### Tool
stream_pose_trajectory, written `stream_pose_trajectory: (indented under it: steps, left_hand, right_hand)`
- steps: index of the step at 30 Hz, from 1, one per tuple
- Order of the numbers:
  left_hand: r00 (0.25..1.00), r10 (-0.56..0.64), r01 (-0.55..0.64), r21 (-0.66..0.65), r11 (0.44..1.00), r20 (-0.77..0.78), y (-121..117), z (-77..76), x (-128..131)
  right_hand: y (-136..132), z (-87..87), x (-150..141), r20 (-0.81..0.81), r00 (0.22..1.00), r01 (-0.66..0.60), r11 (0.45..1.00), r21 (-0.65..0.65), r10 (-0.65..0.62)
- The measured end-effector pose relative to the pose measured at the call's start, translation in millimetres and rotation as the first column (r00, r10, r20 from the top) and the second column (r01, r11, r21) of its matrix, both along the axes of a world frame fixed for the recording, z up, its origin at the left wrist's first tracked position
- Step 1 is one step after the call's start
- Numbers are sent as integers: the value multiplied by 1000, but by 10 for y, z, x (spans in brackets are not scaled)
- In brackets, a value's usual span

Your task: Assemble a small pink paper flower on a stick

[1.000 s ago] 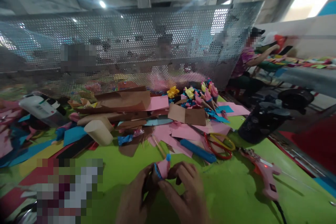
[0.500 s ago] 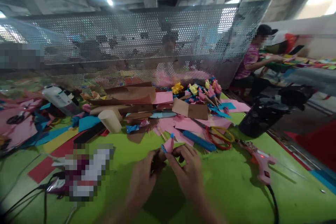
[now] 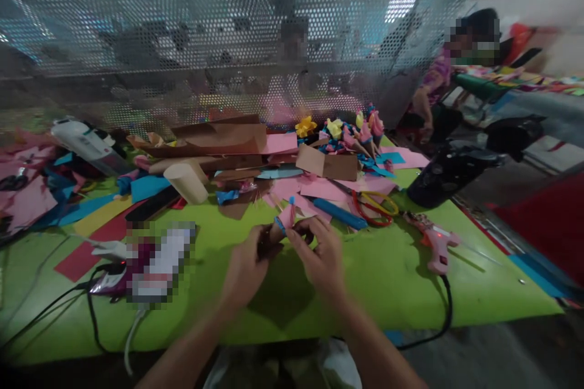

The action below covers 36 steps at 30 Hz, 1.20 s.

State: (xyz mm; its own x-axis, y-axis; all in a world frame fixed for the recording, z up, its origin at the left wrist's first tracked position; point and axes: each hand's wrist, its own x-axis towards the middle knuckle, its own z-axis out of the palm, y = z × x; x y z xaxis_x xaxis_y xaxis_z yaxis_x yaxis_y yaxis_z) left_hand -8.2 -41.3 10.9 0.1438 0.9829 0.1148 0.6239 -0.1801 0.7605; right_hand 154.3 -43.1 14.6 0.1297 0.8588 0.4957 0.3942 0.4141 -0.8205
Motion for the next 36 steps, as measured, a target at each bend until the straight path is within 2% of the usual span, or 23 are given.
stream_pose_trajectory:
  steps: [9,18,23,26,28,31,34,36]
  left_hand:
    - [999,-20,25,95,995,-50,-2,-51,-8]
    - [999,-26,26,49,998,-19,-5,-64,-8]
    - [992,12,-8,-31,999,129,10,-25,14]
    - [969,73,-55,-80,995,234,15,20,30]
    - [954,94,-71,-90,993,285,9,38,37]
    - [928,74,-49,-77,996,366,-8,36,37]
    - [915,36,-11,-65,998,401,-20,13,23]
    - [925,39,-15,-65,998,377,-20,-1,14]
  right_hand:
    - [8,-10,-3,9,1000,15,1000,-8,-15]
    - [4,-23,-12,24,1000,14,999,-30,-13]
    - [1,-33,42,51,997,64,998,-17,-63]
    - [59,123,163,76,991,107,994,31,-109]
    - [216,296,249,149,985,80,994,75,-91]
    - [708,538,315,378,922,42,993,106,-80]
    - [1383,625,271,655,742,78,989,126,-142]
    - [1785,591,199,792,599,105,992,67,-117]
